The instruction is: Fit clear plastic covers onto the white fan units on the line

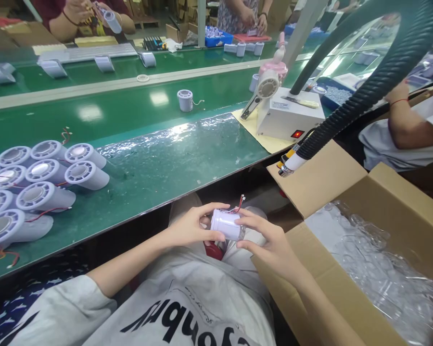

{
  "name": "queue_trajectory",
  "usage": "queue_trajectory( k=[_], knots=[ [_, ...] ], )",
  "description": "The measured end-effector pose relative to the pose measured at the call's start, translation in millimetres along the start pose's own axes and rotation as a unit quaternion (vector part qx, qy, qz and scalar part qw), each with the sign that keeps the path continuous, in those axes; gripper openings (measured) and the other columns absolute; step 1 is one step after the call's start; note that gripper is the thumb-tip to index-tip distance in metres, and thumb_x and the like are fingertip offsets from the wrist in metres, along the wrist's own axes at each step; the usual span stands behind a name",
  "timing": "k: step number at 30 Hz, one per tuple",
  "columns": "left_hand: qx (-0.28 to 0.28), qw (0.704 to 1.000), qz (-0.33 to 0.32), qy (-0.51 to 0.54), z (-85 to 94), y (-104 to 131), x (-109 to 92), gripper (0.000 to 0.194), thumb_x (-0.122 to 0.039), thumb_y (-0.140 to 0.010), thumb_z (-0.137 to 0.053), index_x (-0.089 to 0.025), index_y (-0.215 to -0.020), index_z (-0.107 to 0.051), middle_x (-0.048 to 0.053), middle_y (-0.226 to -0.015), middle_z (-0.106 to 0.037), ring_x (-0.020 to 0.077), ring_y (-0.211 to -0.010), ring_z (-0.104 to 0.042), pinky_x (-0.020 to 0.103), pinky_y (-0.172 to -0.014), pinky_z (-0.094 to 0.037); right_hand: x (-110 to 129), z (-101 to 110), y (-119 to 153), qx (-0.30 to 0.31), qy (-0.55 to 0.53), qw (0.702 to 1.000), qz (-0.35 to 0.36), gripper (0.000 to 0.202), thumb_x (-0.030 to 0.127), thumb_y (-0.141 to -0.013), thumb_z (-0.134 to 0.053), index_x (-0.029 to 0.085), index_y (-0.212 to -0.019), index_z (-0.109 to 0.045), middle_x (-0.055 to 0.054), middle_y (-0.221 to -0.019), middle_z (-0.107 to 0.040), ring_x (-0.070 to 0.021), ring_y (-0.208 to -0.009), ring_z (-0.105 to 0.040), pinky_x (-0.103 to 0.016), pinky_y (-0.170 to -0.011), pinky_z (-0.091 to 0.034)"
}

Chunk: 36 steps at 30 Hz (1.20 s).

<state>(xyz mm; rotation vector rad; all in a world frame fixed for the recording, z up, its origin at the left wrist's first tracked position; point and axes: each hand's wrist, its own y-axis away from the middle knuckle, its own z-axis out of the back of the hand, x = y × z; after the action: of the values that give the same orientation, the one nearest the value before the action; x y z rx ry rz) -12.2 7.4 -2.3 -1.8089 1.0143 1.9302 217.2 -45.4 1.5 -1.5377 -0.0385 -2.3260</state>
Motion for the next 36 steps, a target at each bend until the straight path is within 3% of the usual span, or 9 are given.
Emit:
queue_trajectory(
  k=[4,10,22,29,36],
  knots=[
    [0.012,0.995,-0.07,-0.069,1.6,3,-2,0.078,-0.034,-0.066,-0.082,-0.026,-0.136,-0.05,0.01,-0.122,-0.062,0.0209,-0.097,-0.063,0.032,-0.081,-0.053,3,1,4,0.008,-0.047,0.998,-0.034,0.032,0.025,-0.083,-0.074,0.029,-0.112,-0.063,-0.004,-0.129,-0.061,-0.0245,-0.118,-0.058,-0.036,-0.095,-0.052],
    [0.04,0.991,-0.117,-0.054,0.6,6,-6,0.072,-0.029,-0.068,-0.082,-0.025,-0.134,-0.052,0.01,-0.135,-0.056,0.0251,-0.119,-0.057,0.037,-0.098,-0.048,12,3,4,0.024,-0.135,0.985,-0.1,0.031,0.026,-0.084,-0.071,0.031,-0.113,-0.061,0.0,-0.118,-0.063,-0.0193,-0.105,-0.062,-0.03,-0.087,-0.054],
    [0.042,0.982,-0.146,-0.112,1.7,10,-9,0.072,-0.03,-0.069,-0.081,-0.026,-0.135,-0.051,0.011,-0.141,-0.052,0.0289,-0.128,-0.051,0.041,-0.101,-0.048,10,-1,3,0.04,-0.288,0.933,-0.212,0.035,0.044,-0.086,-0.068,0.024,-0.111,-0.055,-0.004,-0.1,-0.066,-0.0155,-0.085,-0.064,-0.026,-0.073,-0.054],
    [0.049,0.977,-0.171,-0.116,3.0,9,-4,0.073,-0.028,-0.069,-0.08,-0.028,-0.136,-0.051,0.011,-0.142,-0.051,0.0296,-0.131,-0.048,0.044,-0.105,-0.045,7,-7,2,0.025,-0.326,0.907,-0.267,0.045,0.06,-0.081,-0.066,0.019,-0.099,-0.054,-0.001,-0.078,-0.066,-0.0141,-0.065,-0.065,-0.024,-0.058,-0.057],
    [0.051,0.979,-0.173,-0.099,2.9,10,-6,0.073,-0.026,-0.068,-0.081,-0.028,-0.135,-0.053,0.011,-0.143,-0.05,0.0296,-0.133,-0.046,0.045,-0.108,-0.042,7,-16,-3,0.032,-0.357,0.871,-0.335,0.055,0.071,-0.077,-0.062,0.018,-0.09,-0.051,-0.001,-0.061,-0.066,-0.0143,-0.047,-0.064,-0.019,-0.041,-0.051]
  ],
)
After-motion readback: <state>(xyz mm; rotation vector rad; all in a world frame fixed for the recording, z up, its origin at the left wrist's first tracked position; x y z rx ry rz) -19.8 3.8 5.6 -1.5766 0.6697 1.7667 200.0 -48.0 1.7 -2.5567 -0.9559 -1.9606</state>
